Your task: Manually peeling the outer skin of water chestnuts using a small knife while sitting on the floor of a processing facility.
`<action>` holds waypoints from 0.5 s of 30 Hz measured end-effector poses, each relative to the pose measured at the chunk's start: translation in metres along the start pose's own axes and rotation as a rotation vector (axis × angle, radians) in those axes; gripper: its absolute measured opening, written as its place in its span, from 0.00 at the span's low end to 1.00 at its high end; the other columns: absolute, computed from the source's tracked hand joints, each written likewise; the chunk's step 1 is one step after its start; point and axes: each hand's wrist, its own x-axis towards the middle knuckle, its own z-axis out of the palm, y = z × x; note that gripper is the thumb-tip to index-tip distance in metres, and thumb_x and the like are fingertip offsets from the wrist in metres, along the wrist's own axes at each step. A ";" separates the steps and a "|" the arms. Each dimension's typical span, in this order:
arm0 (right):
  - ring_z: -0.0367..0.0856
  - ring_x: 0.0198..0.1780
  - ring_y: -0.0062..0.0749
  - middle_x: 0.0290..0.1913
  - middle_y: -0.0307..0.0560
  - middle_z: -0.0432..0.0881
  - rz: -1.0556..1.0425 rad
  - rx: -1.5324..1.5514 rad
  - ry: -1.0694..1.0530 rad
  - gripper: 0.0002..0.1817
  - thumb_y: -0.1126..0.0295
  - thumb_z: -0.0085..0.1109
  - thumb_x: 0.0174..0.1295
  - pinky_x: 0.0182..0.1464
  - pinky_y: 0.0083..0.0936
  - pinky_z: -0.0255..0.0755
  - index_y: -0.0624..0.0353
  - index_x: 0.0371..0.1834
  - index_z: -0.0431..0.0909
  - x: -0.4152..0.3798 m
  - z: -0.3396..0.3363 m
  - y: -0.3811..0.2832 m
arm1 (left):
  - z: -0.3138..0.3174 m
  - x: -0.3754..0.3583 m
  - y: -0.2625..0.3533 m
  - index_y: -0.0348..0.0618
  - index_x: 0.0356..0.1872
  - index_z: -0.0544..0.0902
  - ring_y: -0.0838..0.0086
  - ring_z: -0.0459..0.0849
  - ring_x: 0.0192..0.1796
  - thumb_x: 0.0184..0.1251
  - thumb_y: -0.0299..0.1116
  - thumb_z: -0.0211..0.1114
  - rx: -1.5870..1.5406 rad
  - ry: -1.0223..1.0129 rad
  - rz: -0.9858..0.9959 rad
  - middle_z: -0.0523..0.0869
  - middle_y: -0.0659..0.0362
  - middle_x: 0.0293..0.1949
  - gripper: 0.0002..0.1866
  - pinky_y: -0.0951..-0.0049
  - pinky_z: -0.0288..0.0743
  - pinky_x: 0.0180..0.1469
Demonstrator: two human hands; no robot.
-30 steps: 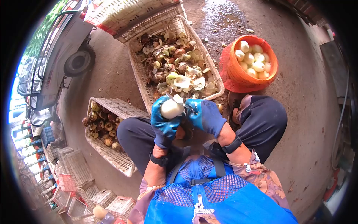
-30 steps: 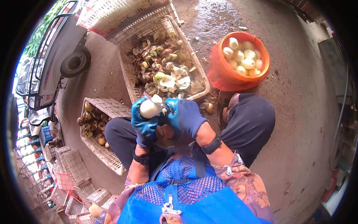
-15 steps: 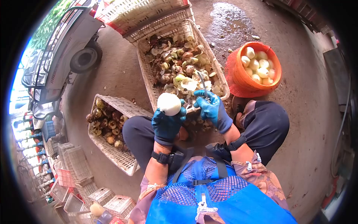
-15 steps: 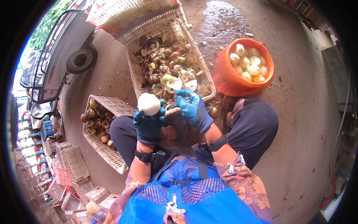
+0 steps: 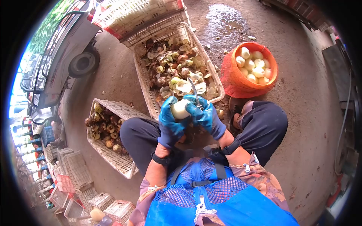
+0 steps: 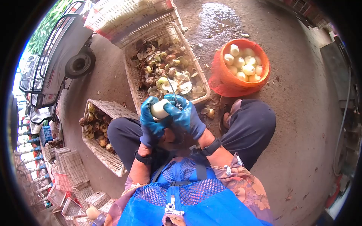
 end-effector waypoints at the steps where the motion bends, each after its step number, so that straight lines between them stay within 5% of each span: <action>1: 0.80 0.44 0.20 0.44 0.40 0.84 0.006 0.006 0.021 0.14 0.68 0.58 0.67 0.47 0.23 0.77 0.63 0.51 0.80 0.001 -0.002 0.001 | 0.002 -0.002 -0.001 0.39 0.61 0.72 0.65 0.81 0.57 0.46 0.30 0.82 0.060 0.005 0.042 0.80 0.52 0.55 0.38 0.67 0.75 0.59; 3: 0.81 0.40 0.21 0.37 0.40 0.84 -0.051 -0.045 0.061 0.11 0.66 0.55 0.67 0.44 0.24 0.78 0.62 0.42 0.82 0.006 -0.008 0.007 | 0.004 -0.005 0.001 0.39 0.60 0.73 0.63 0.81 0.56 0.46 0.29 0.81 0.077 -0.007 0.082 0.80 0.51 0.55 0.37 0.67 0.76 0.59; 6: 0.81 0.39 0.22 0.35 0.41 0.84 0.077 0.087 0.009 0.10 0.66 0.55 0.67 0.44 0.25 0.78 0.60 0.41 0.82 0.011 -0.029 0.026 | 0.008 -0.007 0.006 0.38 0.66 0.68 0.60 0.82 0.57 0.48 0.28 0.80 0.052 -0.008 0.130 0.80 0.47 0.57 0.42 0.64 0.76 0.59; 8: 0.81 0.44 0.22 0.40 0.40 0.83 -0.284 -0.277 -0.048 0.12 0.63 0.54 0.70 0.47 0.25 0.77 0.60 0.45 0.80 0.004 -0.029 0.031 | 0.011 -0.004 0.012 0.38 0.70 0.64 0.59 0.82 0.58 0.49 0.27 0.79 0.048 -0.003 0.148 0.80 0.46 0.58 0.46 0.63 0.76 0.59; 11: 0.80 0.49 0.25 0.49 0.40 0.82 0.142 0.523 -0.141 0.18 0.58 0.52 0.73 0.54 0.25 0.74 0.62 0.53 0.77 0.002 -0.017 0.028 | 0.011 -0.003 0.011 0.37 0.74 0.58 0.58 0.82 0.58 0.49 0.27 0.79 0.105 -0.031 0.215 0.79 0.44 0.58 0.50 0.62 0.76 0.60; 15: 0.80 0.51 0.28 0.53 0.43 0.81 0.068 0.486 -0.175 0.22 0.57 0.54 0.71 0.58 0.25 0.73 0.63 0.59 0.75 -0.007 -0.011 0.004 | 0.017 0.003 0.020 0.38 0.73 0.59 0.58 0.81 0.59 0.54 0.31 0.77 -0.096 0.005 0.116 0.78 0.47 0.60 0.47 0.63 0.76 0.61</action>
